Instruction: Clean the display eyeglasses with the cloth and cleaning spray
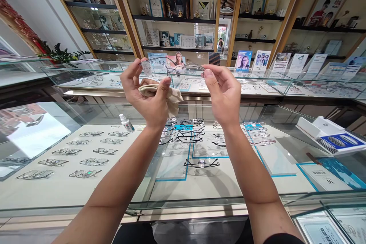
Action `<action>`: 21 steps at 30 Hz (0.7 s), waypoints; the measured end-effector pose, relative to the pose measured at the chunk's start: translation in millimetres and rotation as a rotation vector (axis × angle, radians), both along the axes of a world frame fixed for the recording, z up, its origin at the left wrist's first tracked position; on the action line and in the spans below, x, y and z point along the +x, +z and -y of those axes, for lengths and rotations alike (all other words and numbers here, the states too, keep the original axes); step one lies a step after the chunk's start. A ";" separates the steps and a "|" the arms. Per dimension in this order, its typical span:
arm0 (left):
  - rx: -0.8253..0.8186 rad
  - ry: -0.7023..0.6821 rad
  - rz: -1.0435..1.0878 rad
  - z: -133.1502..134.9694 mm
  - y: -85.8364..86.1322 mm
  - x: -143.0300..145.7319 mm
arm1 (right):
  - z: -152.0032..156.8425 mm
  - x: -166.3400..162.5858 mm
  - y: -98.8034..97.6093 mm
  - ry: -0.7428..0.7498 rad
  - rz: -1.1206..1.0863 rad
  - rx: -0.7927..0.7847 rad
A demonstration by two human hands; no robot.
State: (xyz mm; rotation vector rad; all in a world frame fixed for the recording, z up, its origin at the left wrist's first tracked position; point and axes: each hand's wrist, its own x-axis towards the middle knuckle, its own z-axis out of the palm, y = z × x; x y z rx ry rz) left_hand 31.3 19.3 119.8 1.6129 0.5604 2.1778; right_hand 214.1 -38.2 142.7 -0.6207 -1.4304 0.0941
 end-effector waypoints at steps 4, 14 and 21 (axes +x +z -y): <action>-0.003 -0.028 0.007 -1.8 -0.9 0.0 | -0.9 0.5 -0.7 -0.011 0.061 0.004; 0.023 0.098 0.002 3.3 0.1 1.8 | -5.0 1.3 -3.0 0.033 0.046 0.034; 0.051 0.057 -0.035 7.6 5.3 5.4 | -7.2 2.6 -2.5 0.032 0.018 -0.016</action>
